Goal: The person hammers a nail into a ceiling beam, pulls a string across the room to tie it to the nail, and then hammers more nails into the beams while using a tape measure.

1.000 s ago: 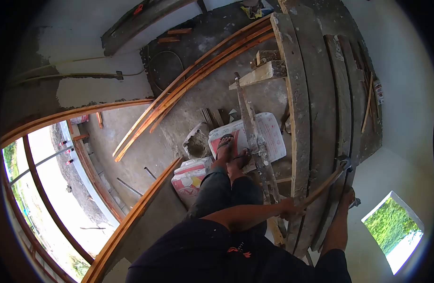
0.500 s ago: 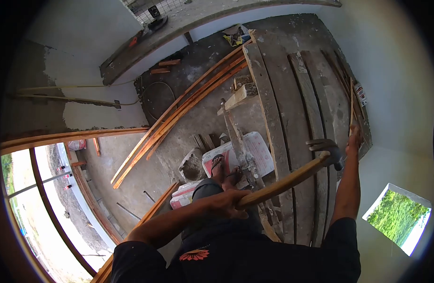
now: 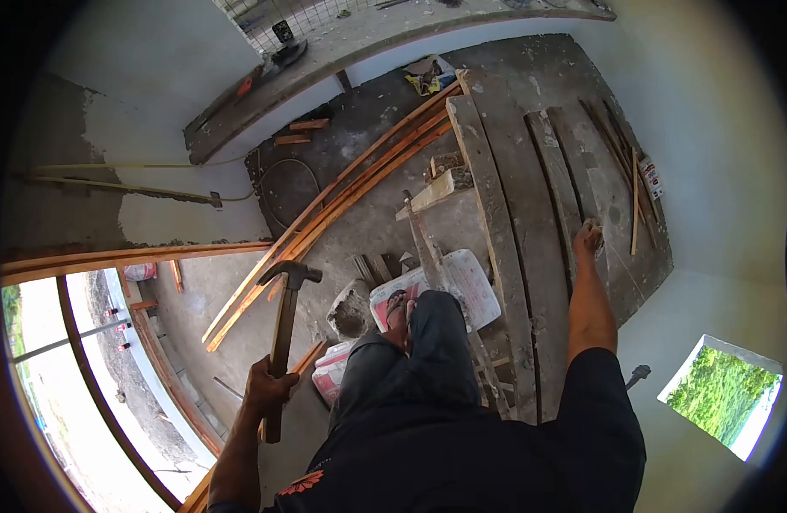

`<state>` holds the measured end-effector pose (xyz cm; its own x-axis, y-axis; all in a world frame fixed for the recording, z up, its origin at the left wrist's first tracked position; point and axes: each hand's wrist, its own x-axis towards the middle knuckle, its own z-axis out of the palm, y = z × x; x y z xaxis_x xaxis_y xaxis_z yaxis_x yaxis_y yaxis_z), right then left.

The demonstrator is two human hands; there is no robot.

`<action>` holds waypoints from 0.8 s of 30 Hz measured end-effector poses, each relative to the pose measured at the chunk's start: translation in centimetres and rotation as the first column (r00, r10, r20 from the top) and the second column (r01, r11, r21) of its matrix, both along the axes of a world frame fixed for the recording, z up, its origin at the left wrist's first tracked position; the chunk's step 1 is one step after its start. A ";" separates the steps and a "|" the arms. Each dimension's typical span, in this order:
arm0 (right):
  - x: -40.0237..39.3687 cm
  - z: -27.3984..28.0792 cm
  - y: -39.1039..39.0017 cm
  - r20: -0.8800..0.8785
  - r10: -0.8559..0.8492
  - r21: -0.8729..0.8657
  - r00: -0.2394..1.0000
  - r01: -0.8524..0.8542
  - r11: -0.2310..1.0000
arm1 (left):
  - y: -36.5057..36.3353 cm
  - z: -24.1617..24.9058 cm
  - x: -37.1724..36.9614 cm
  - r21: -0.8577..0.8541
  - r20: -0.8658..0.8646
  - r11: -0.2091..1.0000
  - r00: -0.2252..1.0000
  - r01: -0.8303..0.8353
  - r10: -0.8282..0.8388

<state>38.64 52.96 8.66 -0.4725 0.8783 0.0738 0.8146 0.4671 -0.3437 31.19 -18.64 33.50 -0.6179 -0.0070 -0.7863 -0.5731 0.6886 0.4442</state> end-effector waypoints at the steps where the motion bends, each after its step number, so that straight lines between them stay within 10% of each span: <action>1: -0.4 0.4 -0.3 -0.019 -0.034 -0.026 0.999 0.033 0.999 | -0.3 -0.1 0.3 -0.014 0.023 0.999 0.999 -0.036 0.036; 6: -1.0 2.5 -1.5 -0.030 -0.061 -0.135 0.998 0.057 0.989 | 1.3 1.0 0.5 -0.008 -0.019 0.999 0.998 0.053 -0.053; 10: -1.5 4.1 -0.8 0.078 -0.086 -0.033 0.993 0.089 0.996 | 8.1 2.1 -5.5 -0.201 -0.265 0.890 0.852 0.409 -0.451; 15: -3.9 4.5 3.2 0.081 -0.119 0.087 0.990 0.112 0.990 | 26.5 -2.7 -20.5 -0.005 -0.673 0.663 0.488 0.748 -0.556; 19: -6.0 2.6 3.9 0.097 -0.179 0.113 0.979 0.168 0.979 | 42.6 -11.0 -30.2 -0.281 -0.754 0.466 0.108 0.839 -0.648; 24: -6.0 2.1 3.4 -0.011 -0.154 0.222 0.988 0.152 0.963 | 54.4 -15.1 -35.9 -0.325 -0.774 0.447 0.038 0.833 -0.632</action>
<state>32.60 56.34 10.73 -0.3348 0.9022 0.2718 0.8842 0.4005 -0.2403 -4.70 35.72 18.40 -0.4627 0.8849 0.0527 0.7973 0.3894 0.4613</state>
